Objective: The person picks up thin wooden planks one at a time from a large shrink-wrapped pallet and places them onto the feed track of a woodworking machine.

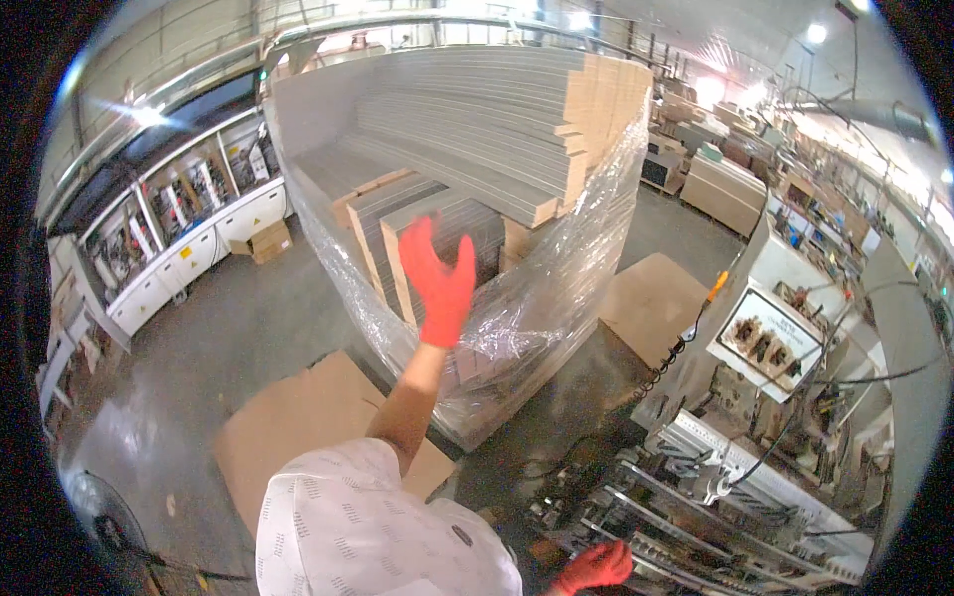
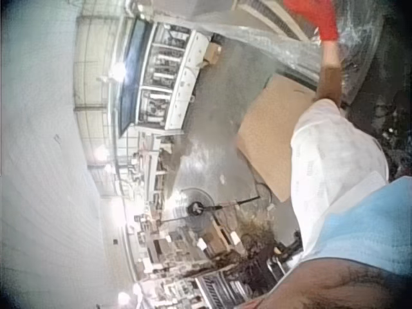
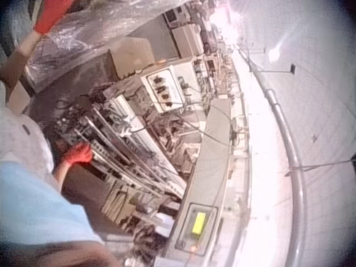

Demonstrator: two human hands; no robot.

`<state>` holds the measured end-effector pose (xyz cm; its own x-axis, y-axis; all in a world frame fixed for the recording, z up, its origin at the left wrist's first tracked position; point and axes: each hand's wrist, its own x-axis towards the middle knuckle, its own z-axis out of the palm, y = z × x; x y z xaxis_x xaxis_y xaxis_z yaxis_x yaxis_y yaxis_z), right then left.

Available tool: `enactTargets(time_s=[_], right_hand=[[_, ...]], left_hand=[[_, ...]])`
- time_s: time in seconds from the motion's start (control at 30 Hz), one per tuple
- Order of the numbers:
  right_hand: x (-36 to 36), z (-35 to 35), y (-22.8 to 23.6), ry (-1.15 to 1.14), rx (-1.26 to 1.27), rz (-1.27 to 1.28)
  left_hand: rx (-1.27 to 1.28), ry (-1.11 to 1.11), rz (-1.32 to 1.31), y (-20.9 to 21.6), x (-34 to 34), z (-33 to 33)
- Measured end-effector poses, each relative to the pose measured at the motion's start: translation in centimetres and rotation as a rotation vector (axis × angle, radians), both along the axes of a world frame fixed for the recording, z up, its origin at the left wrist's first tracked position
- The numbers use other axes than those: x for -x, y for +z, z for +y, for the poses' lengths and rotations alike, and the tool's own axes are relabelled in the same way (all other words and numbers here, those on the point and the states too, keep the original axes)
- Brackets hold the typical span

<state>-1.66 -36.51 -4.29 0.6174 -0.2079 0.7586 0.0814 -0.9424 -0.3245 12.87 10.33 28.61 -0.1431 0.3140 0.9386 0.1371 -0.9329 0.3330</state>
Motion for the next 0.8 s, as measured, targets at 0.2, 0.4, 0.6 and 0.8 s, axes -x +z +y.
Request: enactTargets(time_s=[0.2, 0.4, 0.6, 0.8], right_hand=[[-6.5, 2.8, -1.8, 0.247, -0.072, 0.126], [-6.7, 2.2, -2.2, 0.341, -0.017, -0.053], [-6.0, 1.3, -2.1, 0.464, -0.155, -0.016], [-5.1, 2.1, -1.7, 0.270, -0.101, 0.217]], left_hand=[[0.109, 0.034, 0.089, 2.1, 0.4, 2.7], [0.219, -0.464, 0.223, 2.1, -8.4, -4.0], [0.492, -0.305, -0.043, 2.3, -15.7, -5.7], [0.550, -0.749, -0.356, -0.5, -16.5, -0.1]])
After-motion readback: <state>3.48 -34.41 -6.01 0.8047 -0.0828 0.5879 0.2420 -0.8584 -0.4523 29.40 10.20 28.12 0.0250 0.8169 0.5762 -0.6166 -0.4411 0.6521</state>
